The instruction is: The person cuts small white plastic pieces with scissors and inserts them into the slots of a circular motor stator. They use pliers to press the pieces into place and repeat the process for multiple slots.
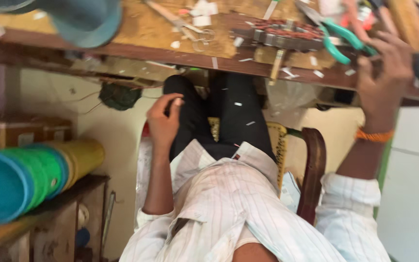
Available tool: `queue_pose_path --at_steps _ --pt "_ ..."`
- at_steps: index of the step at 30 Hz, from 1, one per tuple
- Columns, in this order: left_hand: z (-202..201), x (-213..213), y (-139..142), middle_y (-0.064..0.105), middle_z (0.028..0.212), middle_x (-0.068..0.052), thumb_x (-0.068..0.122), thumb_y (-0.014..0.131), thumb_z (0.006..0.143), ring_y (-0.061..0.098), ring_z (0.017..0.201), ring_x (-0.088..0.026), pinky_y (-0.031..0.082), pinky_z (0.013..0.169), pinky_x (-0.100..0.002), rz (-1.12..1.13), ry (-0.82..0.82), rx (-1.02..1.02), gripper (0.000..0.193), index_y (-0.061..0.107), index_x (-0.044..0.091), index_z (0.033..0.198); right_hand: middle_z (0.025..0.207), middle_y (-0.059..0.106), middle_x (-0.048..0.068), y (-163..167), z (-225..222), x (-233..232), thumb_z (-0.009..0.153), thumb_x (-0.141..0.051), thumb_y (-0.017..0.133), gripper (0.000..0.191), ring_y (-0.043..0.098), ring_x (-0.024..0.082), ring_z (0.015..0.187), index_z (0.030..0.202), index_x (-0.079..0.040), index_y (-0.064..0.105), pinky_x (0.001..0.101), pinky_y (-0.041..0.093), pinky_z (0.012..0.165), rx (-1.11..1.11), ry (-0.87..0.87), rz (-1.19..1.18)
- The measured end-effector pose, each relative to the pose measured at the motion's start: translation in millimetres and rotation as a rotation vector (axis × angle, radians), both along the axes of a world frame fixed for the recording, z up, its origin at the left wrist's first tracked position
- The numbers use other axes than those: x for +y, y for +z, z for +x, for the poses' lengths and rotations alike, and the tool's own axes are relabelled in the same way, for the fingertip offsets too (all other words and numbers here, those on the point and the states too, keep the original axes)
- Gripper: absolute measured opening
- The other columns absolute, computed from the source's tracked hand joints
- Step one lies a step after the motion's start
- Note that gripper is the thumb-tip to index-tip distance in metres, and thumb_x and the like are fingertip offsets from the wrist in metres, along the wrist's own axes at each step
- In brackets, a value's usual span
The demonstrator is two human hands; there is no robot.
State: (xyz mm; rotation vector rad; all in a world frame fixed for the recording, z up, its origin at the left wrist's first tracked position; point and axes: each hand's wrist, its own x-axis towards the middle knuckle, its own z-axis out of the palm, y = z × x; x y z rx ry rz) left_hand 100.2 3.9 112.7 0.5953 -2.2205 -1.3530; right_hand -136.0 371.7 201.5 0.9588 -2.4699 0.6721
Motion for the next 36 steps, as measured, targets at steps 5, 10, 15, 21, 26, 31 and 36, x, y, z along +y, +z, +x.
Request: queue_pose_path --at_steps 5,10,15,21,26,31,36 --pt "-2.3 -21.6 13.0 0.075 0.094 -0.011 0.006 0.07 0.098 0.075 0.085 -0.024 0.057 0.078 -0.034 -0.09 0.08 0.096 0.01 0.072 0.003 0.107 0.106 0.073 0.006 -2.6 49.6 -41.1 0.103 0.004 0.061 0.012 0.067 0.012 0.09 0.109 -0.003 0.069 0.0236 0.051 0.078 -0.468 -0.103 -0.433" --pt "-29.1 -27.7 52.5 0.074 0.101 -0.011 0.006 0.068 0.1 0.074 0.094 -0.026 0.057 0.084 -0.034 -0.153 0.052 0.273 0.009 0.071 0.004 0.109 0.097 0.072 0.012 -15.6 63.4 -162.6 0.106 -0.007 0.077 0.006 0.07 0.025 0.083 0.106 -0.003 0.073 0.0356 0.053 0.076 -0.351 0.256 -0.153" --pt "-42.3 -31.3 84.0 0.073 0.104 -0.009 0.007 0.068 0.1 0.071 0.098 -0.026 0.056 0.088 -0.036 -0.244 -0.037 0.319 0.01 0.07 0.006 0.11 0.108 0.073 0.011 -29.2 36.5 -255.7 0.093 -0.011 0.079 0.029 0.072 0.032 0.091 0.12 -0.008 0.067 0.0436 0.056 0.075 -0.226 0.283 -0.124" --pt "-108.4 -55.5 75.9 0.072 0.104 -0.005 0.014 0.073 0.096 0.063 0.102 -0.029 0.052 0.09 -0.041 -0.546 -0.046 0.213 0.012 0.07 0.009 0.107 0.109 0.071 0.013 -14.4 64.8 -245.9 0.097 -0.016 0.073 0.033 0.069 0.041 0.088 0.127 -0.015 0.062 0.0518 0.054 0.071 -0.331 0.139 0.068" --pt "-166.2 -50.9 52.3 0.071 0.102 -0.004 0.025 0.08 0.083 0.059 0.105 -0.033 0.046 0.085 -0.052 -0.661 -0.098 -0.031 0.032 0.07 0.013 0.111 0.111 0.069 0.016 8.2 86.8 -221.8 0.093 -0.02 0.069 0.053 0.069 0.045 0.078 0.143 -0.023 0.052 0.0547 0.054 0.064 -0.397 0.093 0.269" --pt "-177.0 -41.4 41.8 0.066 0.104 -0.004 0.033 0.085 0.075 0.058 0.107 -0.031 0.046 0.086 -0.053 -0.647 -0.031 -0.153 0.039 0.071 0.017 0.108 0.093 0.072 0.019 9.1 90.7 -217.2 0.096 -0.03 0.066 0.064 0.07 0.044 0.077 0.153 -0.029 0.037 0.0561 0.055 0.064 -0.473 0.057 0.522" --pt "-177.2 -46.4 46.0 0.068 0.099 -0.006 0.026 0.085 0.077 0.06 0.102 -0.03 0.048 0.083 -0.048 -0.515 -0.078 -0.09 0.037 0.071 0.017 0.11 0.087 0.074 0.019 -10.4 78.1 -219.8 0.093 -0.028 0.071 0.071 0.071 0.044 0.083 0.155 -0.031 0.036 0.0537 0.055 0.071 -0.558 0.096 0.341"
